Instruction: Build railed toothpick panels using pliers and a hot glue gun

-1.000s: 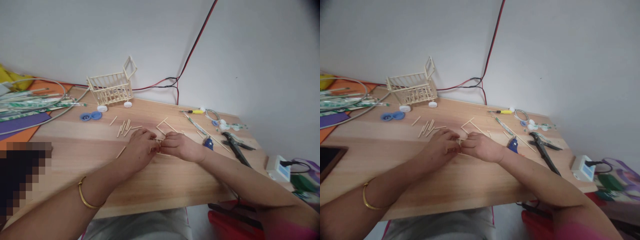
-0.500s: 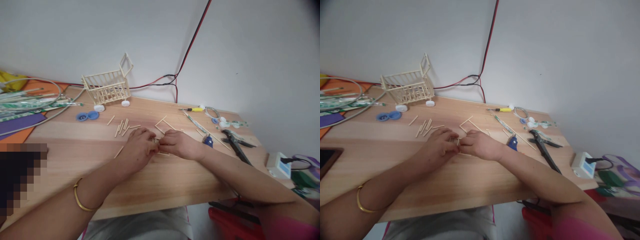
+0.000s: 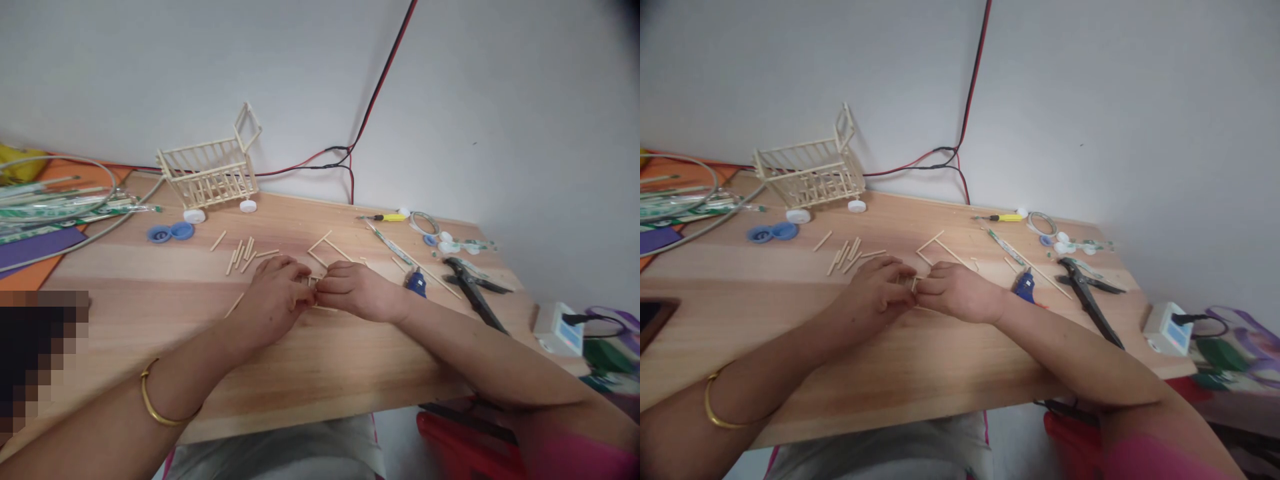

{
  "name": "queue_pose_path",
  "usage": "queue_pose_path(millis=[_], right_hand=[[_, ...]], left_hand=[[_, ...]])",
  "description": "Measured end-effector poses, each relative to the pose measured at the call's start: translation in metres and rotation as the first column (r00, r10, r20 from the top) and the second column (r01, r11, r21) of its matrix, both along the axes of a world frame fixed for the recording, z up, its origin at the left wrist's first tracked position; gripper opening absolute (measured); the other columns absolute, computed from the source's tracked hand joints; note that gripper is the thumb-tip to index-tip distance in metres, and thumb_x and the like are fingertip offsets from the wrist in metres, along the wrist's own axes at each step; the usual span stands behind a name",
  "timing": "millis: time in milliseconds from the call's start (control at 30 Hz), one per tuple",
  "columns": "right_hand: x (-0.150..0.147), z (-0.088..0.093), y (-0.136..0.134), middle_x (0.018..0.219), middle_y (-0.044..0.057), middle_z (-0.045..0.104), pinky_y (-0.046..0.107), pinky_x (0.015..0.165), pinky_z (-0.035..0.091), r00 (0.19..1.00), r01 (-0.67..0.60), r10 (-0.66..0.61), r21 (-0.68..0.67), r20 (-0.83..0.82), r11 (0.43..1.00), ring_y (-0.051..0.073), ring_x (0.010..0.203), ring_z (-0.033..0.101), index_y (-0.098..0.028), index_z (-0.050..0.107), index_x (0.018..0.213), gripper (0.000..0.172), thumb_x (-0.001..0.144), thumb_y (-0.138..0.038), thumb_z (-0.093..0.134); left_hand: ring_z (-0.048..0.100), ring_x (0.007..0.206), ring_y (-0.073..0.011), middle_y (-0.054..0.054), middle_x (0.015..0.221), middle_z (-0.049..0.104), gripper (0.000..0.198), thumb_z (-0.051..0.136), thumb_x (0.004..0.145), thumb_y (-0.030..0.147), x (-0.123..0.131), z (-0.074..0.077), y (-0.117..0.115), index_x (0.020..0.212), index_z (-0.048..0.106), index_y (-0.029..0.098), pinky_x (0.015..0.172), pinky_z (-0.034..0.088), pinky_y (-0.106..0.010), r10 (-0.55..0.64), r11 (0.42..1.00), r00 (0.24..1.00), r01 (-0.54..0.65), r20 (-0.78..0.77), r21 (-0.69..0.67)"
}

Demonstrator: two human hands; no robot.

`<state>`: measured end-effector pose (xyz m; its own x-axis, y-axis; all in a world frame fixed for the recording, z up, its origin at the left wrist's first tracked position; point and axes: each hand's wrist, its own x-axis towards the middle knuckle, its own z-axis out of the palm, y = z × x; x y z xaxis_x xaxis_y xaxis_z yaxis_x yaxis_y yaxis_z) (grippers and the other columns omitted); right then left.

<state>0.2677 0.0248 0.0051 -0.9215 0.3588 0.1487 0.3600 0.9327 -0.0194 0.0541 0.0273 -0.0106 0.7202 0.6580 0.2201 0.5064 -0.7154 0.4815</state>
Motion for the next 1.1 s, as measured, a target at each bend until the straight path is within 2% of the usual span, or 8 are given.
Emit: queue_pose_path(millis=[400,600,767,933,1100], right_hand=[[-0.003,0.002,-0.005,0.08,0.003,0.061,0.029,0.072,0.039,1.0,0.0,-0.001,0.059,0.013,0.998,0.014,0.073,0.05,-0.017,0.06,0.083,0.028,0.098,-0.019,0.037],[-0.001,0.0,-0.005,0.088,0.006,0.064,0.03,0.073,0.04,0.999,0.042,-0.043,0.035,0.016,0.998,0.015,0.076,0.051,-0.016,0.063,0.091,0.025,0.097,-0.018,0.039],[0.001,0.0,-0.006,0.092,0.006,0.065,0.031,0.075,0.041,0.997,0.08,-0.079,-0.039,0.013,0.996,0.016,0.081,0.052,-0.017,0.062,0.1,0.023,0.097,-0.018,0.039],[0.0,-0.001,-0.004,0.093,0.007,0.066,0.031,0.078,0.041,0.997,0.072,-0.074,-0.074,-0.032,0.995,0.016,0.085,0.055,-0.018,0.063,0.098,0.021,0.096,-0.018,0.042],[0.004,-0.01,-0.006,0.098,0.008,0.067,0.033,0.08,0.042,0.983,0.053,-0.069,-0.094,-0.168,0.994,0.016,0.089,0.057,-0.018,0.062,0.103,0.021,0.096,-0.017,0.042]], left_hand=[[0.048,0.108,-0.0252,-0.004,0.108,0.066,0.014,0.061,0.083,0.024,0.0,-0.002,0.001,0.079,0.074,0.028,0.097,0.035,-0.047,-0.005,1.0,1.0,0.005,0.013,0.002],[0.047,0.109,-0.0254,-0.003,0.11,0.065,0.013,0.062,0.082,0.024,-0.001,-0.003,0.001,0.076,0.073,0.027,0.098,0.033,-0.047,-0.002,1.0,1.0,0.002,0.011,-0.001],[0.047,0.11,-0.0254,-0.003,0.111,0.065,0.014,0.061,0.082,0.023,-0.001,-0.002,0.001,0.078,0.073,0.028,0.097,0.034,-0.047,-0.01,1.0,1.0,0.01,0.011,-0.008],[0.046,0.111,-0.0265,-0.004,0.112,0.064,0.013,0.061,0.082,0.022,-0.001,-0.003,0.0,0.077,0.073,0.027,0.098,0.033,-0.049,-0.002,1.0,1.0,0.002,0.016,-0.012],[0.046,0.112,-0.0275,-0.003,0.112,0.064,0.012,0.063,0.081,0.023,-0.001,-0.003,0.0,0.077,0.073,0.027,0.099,0.033,-0.049,0.01,1.0,1.0,-0.01,0.006,-0.025]])
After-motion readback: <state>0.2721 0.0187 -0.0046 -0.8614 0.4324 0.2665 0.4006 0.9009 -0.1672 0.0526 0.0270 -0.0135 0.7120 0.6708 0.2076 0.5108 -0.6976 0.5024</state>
